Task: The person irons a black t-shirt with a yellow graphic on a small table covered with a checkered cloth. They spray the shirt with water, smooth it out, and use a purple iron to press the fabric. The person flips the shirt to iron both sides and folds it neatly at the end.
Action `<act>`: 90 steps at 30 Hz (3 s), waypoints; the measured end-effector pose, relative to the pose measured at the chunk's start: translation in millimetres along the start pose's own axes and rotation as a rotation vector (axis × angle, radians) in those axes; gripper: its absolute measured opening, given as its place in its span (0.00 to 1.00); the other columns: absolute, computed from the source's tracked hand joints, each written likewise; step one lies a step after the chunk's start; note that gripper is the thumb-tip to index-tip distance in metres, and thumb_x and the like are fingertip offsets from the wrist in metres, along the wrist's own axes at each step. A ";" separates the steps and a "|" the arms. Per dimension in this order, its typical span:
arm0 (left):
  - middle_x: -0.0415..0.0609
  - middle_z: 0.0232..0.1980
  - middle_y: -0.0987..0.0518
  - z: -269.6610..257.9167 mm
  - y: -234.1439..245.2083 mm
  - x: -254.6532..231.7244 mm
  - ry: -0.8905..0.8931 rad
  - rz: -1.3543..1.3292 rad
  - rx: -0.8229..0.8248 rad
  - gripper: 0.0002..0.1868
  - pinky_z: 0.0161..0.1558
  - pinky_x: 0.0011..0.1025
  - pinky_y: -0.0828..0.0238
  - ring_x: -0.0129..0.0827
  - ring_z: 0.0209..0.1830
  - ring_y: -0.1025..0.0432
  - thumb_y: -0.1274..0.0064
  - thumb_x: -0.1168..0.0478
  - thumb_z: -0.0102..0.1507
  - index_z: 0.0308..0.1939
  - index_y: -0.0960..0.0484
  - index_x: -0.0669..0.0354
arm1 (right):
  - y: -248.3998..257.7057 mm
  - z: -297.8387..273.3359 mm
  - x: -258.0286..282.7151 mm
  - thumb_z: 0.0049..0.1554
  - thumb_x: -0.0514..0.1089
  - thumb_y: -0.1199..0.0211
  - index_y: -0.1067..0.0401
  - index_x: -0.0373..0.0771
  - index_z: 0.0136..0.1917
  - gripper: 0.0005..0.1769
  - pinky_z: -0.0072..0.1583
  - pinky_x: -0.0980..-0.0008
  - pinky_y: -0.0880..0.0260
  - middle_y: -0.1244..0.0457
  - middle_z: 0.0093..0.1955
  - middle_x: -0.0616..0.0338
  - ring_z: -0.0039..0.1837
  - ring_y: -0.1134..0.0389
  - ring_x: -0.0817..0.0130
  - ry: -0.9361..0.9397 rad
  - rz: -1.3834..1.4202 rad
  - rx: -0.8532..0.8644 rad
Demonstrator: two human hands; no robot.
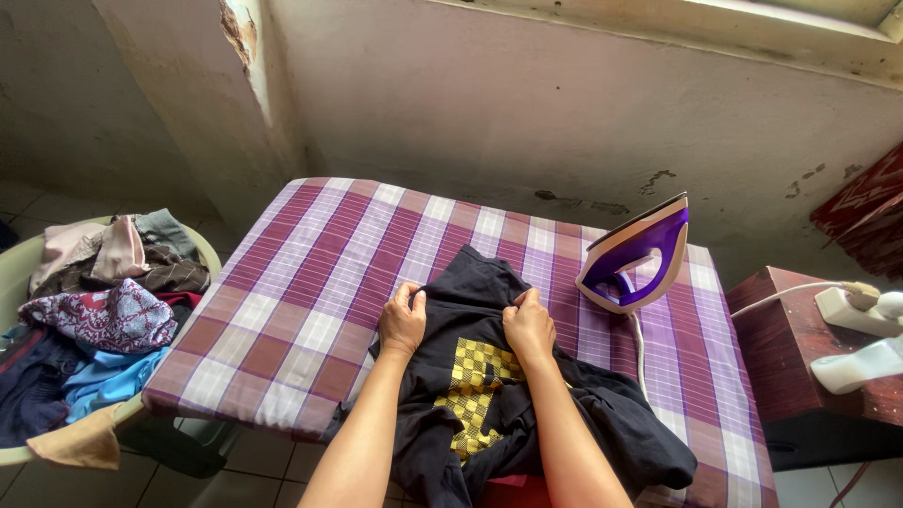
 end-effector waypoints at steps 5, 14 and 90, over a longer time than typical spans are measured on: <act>0.55 0.41 0.14 -5.8 5.0 -10.2 -0.007 0.198 0.212 0.13 0.51 0.42 0.25 0.48 0.45 0.19 0.47 0.52 0.62 0.42 0.14 0.53 | 33.1 -11.0 2.3 0.52 0.46 0.36 0.27 0.41 0.53 0.15 0.60 0.56 0.30 0.29 0.52 0.50 0.58 0.28 0.53 0.008 -0.194 0.212; 0.68 0.59 0.21 55.1 -51.9 -41.9 0.204 0.318 0.479 0.35 0.66 0.47 0.33 0.58 0.63 0.27 0.52 0.38 0.66 0.56 0.17 0.70 | 161.4 -12.3 -42.6 0.62 0.57 0.41 0.19 0.37 0.51 0.22 0.58 0.56 0.27 0.26 0.45 0.47 0.51 0.25 0.55 0.050 -0.176 0.096; 0.53 0.53 0.18 43.7 -16.7 -13.1 0.475 -0.268 0.484 0.23 0.59 0.35 0.29 0.37 0.54 0.24 0.37 0.57 0.59 0.56 0.22 0.58 | 169.0 66.0 -42.1 0.66 0.47 0.41 0.34 0.40 0.55 0.10 0.38 0.63 0.23 0.33 0.41 0.54 0.40 0.28 0.63 0.199 0.253 -0.257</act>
Point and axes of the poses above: each hand's wrist, its own z-axis towards the middle knuckle, its own y-axis out of the back of the hand, x = y × z, the point moved 5 cm from there along z, towards the middle knuckle
